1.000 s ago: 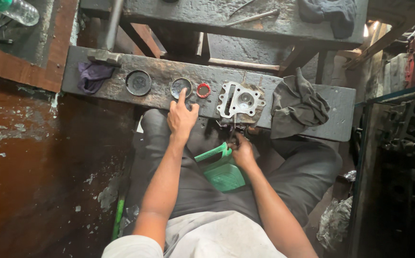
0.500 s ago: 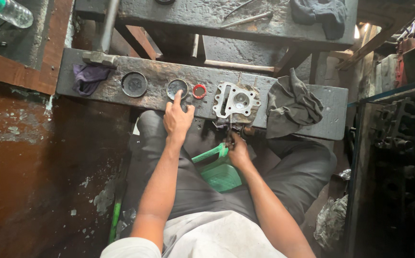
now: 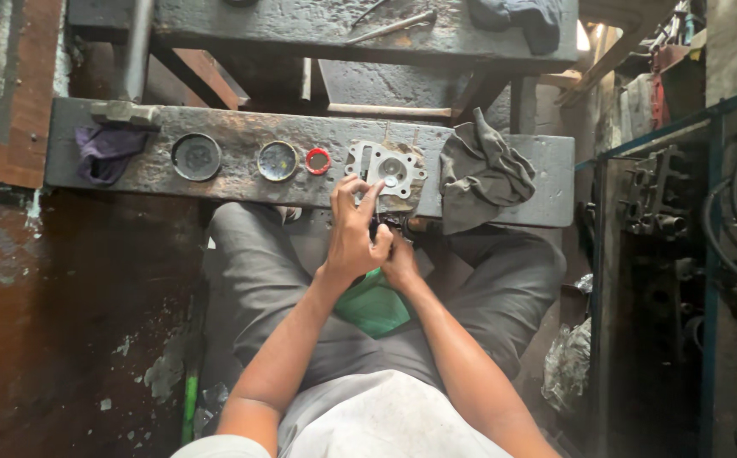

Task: The person cleans and handles an engine cylinder head, wipes different parts of it with a green cloth, and handles various small metal rings and gaskets on a workbench.

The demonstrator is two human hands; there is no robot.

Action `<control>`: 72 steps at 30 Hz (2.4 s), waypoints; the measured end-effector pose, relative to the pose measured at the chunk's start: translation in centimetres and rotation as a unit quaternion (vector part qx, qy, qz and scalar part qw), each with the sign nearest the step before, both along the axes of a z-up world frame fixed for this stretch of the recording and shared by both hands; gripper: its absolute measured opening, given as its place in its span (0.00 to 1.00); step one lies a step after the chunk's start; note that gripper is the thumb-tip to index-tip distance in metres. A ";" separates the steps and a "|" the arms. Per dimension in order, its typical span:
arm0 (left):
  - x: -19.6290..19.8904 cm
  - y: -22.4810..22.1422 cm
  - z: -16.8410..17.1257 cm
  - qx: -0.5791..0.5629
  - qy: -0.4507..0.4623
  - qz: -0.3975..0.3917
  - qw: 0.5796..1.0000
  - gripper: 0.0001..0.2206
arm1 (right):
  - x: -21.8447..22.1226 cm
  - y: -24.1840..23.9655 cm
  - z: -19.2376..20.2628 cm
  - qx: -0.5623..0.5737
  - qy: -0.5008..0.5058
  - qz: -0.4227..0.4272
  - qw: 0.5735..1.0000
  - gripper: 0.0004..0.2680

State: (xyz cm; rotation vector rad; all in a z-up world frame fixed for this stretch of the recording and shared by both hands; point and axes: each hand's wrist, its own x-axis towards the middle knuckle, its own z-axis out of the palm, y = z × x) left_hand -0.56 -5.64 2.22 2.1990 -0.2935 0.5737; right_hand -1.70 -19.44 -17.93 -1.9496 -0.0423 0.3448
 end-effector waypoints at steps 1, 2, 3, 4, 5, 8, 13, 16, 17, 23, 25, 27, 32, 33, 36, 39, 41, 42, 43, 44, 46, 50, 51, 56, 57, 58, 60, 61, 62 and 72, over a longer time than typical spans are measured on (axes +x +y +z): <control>0.1 0.1 -0.2 -0.003 0.003 -0.003 1.000 0.29 | 0.1 0.0 -0.3 -0.010 -0.025 -0.001 1.000 0.14; 0.0 0.0 -0.3 -0.007 0.008 -0.004 1.000 0.30 | -0.1 0.1 -0.6 -0.020 -0.047 0.000 0.999 0.15; -0.1 -0.1 -0.4 -0.005 0.016 -0.003 1.000 0.30 | -0.3 0.1 -0.7 -0.030 -0.070 0.002 0.997 0.15; 0.0 -0.1 -0.5 -0.001 0.023 -0.001 1.000 0.30 | -0.4 0.1 -0.6 -0.026 -0.070 -0.005 0.997 0.15; 0.0 -0.1 -0.5 0.002 0.029 0.001 1.000 0.31 | -0.5 0.1 -0.4 -0.022 -0.070 -0.012 0.997 0.15; 0.2 -0.3 -0.2 0.019 0.027 0.002 0.999 0.30 | 0.0 0.2 0.8 -0.003 -0.058 -0.036 0.998 0.14; 0.2 -0.1 0.0 0.033 0.028 -0.007 0.999 0.30 | 0.2 0.1 0.5 -0.037 -0.048 -0.047 0.997 0.09; 0.1 -0.1 -0.2 0.047 0.020 -0.006 0.999 0.30 | 0.2 0.1 0.5 -0.034 -0.046 -0.054 0.997 0.08; 0.1 0.0 -0.2 0.051 0.016 -0.006 0.999 0.30 | 0.2 0.2 0.6 -0.034 -0.044 -0.054 0.997 0.08; 0.1 -0.1 -0.7 0.091 0.005 -0.009 0.996 0.32 | -0.1 0.1 -0.7 0.010 -0.057 -0.032 0.998 0.07; 0.2 -0.1 -0.8 0.105 0.009 -0.006 0.994 0.33 | -0.1 0.0 -1.7 -0.001 -0.047 -0.010 0.999 0.08; 0.4 -0.1 -0.9 0.095 0.013 -0.007 0.995 0.34 | 0.0 0.1 -2.1 -0.030 -0.025 0.020 0.999 0.08; 0.2 0.7 -0.9 0.040 0.028 -0.036 0.998 0.35 | -0.4 0.5 -0.4 -0.030 0.000 -0.039 0.999 0.14; 0.3 0.9 -0.8 0.038 0.026 -0.041 0.998 0.34 | -0.2 0.4 -0.2 -0.039 0.009 -0.046 0.998 0.16; 0.2 1.2 -0.8 0.045 0.024 -0.050 0.997 0.32 | -0.4 0.3 -1.0 0.004 -0.004 -0.025 1.000 0.13; 0.1 1.0 -1.0 0.067 0.023 -0.041 0.997 0.30 | -0.4 0.5 -1.5 -0.040 0.031 0.008 0.999 0.15; 0.2 1.1 -0.9 0.070 0.016 -0.041 0.997 0.30 | -0.5 0.4 -0.8 -0.048 0.020 -0.021 0.998 0.17; 0.3 1.1 -0.9 0.073 0.015 -0.041 0.996 0.30 | -0.2 0.3 -0.4 -0.051 0.013 -0.036 0.998 0.18; 0.4 1.1 -0.8 0.076 0.014 -0.041 0.996 0.30 | -0.1 0.3 -0.1 -0.058 -0.002 -0.031 0.998 0.17; 0.3 1.1 -0.8 0.079 0.013 -0.041 0.996 0.30 | -0.1 0.3 0.0 -0.066 -0.016 -0.026 0.997 0.15; 0.2 1.0 -0.7 0.086 0.013 -0.040 0.995 0.30 | -0.2 0.3 -0.5 -0.055 -0.061 -0.014 0.997 0.13; 0.1 1.1 -1.0 0.110 0.016 -0.037 0.993 0.32 | -0.4 0.2 -1.7 -0.013 -0.124 0.015 0.992 0.09; 0.1 1.2 -1.2 0.119 0.016 -0.036 0.992 0.32 | -0.5 0.2 -1.6 -0.010 -0.126 0.022 0.992 0.08; 0.2 0.9 -1.8 0.162 0.010 -0.021 0.987 0.34 | -0.3 0.3 -0.8 -0.005 -0.068 0.009 0.998 0.07; 0.3 0.8 -1.8 0.165 0.010 -0.017 0.986 0.35 | -0.3 0.3 -1.0 -0.012 -0.073 0.010 0.997 0.07; 0.3 0.7 -1.6 0.168 0.010 -0.012 0.986 0.36 | -0.2 0.3 -1.3 0.003 -0.083 0.004 0.997 0.07; 0.4 0.5 -1.1 0.162 0.013 -0.008 0.987 0.37 | -0.2 0.3 -2.4 0.032 -0.101 -0.006 0.994 0.08; 0.5 0.3 -0.7 0.153 0.016 -0.008 0.988 0.39 | -0.3 0.3 -3.0 0.008 -0.062 0.001 0.998 0.08; 0.6 0.0 -0.3 0.143 0.019 -0.007 0.990 0.40 | -0.4 0.3 -3.4 -0.018 -0.023 0.009 1.000 0.08; 1.8 -10.8 -0.9 0.051 -0.007 -0.007 0.999 0.30 | -0.7 -1.1 -3.7 0.036 -0.203 0.018 0.978 0.15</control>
